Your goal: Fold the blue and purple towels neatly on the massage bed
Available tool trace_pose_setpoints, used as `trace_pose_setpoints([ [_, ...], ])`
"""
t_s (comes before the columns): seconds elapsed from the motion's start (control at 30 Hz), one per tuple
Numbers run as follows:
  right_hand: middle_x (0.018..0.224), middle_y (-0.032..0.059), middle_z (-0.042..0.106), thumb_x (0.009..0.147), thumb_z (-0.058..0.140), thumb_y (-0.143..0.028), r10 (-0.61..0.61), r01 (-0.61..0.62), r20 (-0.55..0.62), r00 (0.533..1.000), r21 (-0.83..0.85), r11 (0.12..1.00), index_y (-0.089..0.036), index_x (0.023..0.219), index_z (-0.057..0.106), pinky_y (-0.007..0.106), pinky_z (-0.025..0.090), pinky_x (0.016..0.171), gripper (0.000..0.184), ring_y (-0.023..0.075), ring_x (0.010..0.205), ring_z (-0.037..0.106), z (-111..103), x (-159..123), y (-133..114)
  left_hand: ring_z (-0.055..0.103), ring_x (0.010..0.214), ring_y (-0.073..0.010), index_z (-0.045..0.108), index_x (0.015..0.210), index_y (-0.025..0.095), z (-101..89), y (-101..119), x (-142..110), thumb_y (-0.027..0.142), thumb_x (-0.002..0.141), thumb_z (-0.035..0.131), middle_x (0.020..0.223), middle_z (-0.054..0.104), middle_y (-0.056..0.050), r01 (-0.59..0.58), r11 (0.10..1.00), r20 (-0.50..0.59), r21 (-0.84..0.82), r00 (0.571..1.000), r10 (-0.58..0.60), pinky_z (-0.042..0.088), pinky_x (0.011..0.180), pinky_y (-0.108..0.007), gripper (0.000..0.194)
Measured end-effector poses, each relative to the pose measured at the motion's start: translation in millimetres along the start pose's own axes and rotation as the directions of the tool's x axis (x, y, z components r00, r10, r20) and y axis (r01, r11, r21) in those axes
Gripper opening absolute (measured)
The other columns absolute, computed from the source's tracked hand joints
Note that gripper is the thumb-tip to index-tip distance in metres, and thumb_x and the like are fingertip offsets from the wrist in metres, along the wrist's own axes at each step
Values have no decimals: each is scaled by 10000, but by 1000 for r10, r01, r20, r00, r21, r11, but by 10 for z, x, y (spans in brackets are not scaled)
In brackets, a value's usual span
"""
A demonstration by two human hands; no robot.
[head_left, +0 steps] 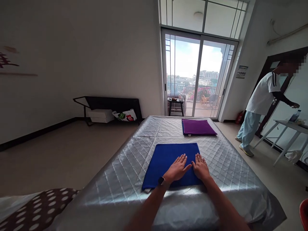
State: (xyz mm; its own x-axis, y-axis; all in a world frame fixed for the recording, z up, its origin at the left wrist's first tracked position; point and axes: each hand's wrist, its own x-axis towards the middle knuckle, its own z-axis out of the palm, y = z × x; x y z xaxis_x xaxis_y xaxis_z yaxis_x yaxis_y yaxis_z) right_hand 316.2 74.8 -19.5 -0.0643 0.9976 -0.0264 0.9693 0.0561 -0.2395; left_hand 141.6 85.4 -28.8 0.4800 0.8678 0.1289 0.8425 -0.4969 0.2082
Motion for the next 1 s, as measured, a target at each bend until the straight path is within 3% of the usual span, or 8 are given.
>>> trace_pose_setpoints([
  [0.07,1633,144,212,1021,229,-404,-4,4,1,1000,-9,1000,-43,1566,223,379,117,1220,654,208,1528,143,6,11,6,260,1500,-226,376,1512,98,47,31,103,583,1002,117,1600,331,-149,22,1000,11,14,1000,-22,235,1224,-403,750],
  [0.13,1635,145,209,1022,226,-406,-7,7,-1,1000,-16,1000,-39,1566,220,375,114,1221,655,206,1529,137,17,20,13,240,1507,-236,357,1517,75,75,-105,81,580,998,93,1608,307,-156,94,995,21,43,995,-95,214,1230,-416,771],
  [0.33,1640,128,199,1024,213,-418,6,-5,13,1000,-22,1000,-64,1575,201,376,95,1220,655,203,1528,141,47,21,31,238,1506,-281,318,1523,26,65,-958,-361,641,969,96,1608,285,-185,378,920,-45,106,926,-376,222,1223,-459,857],
  [0.43,1636,127,209,1014,233,-407,38,-37,32,999,-36,999,-75,1573,223,397,94,1219,650,223,1525,163,38,54,17,274,1493,-293,337,1515,28,90,-1228,-534,670,954,72,1595,311,-201,449,888,-126,101,891,-436,255,1209,-473,893],
  [0.53,1623,149,243,1001,250,-350,70,-68,27,997,-60,996,-48,1558,266,404,98,1219,634,237,1520,185,-36,186,-41,311,1479,-296,371,1502,35,132,-1303,-585,693,945,91,1576,352,-208,464,881,-170,91,879,-445,272,1205,-468,907],
  [0.73,1629,122,236,1013,218,-351,-14,14,9,1000,-35,999,-65,1569,235,372,98,1217,625,187,1529,132,-241,696,-141,312,1478,-291,369,1503,35,204,-1293,-573,686,950,127,1578,348,-205,456,885,-175,94,883,-436,278,1205,-462,888],
  [0.87,1639,117,208,1015,214,-389,17,-17,36,999,-21,1000,-63,1570,219,356,93,1216,644,172,1530,119,-176,921,-94,314,1477,-293,363,1505,29,233,-1353,-605,688,948,126,1583,331,-205,462,880,-166,111,881,-442,286,1202,-464,895],
  [1.0,1641,116,199,1011,206,-406,30,-29,19,999,-19,999,-51,1571,201,349,83,1219,663,166,1531,111,-32,997,-38,355,1453,-330,427,1470,19,97,-1399,-466,728,923,159,1547,390,-221,521,838,-102,161,854,-511,282,1199,-491,935],
])
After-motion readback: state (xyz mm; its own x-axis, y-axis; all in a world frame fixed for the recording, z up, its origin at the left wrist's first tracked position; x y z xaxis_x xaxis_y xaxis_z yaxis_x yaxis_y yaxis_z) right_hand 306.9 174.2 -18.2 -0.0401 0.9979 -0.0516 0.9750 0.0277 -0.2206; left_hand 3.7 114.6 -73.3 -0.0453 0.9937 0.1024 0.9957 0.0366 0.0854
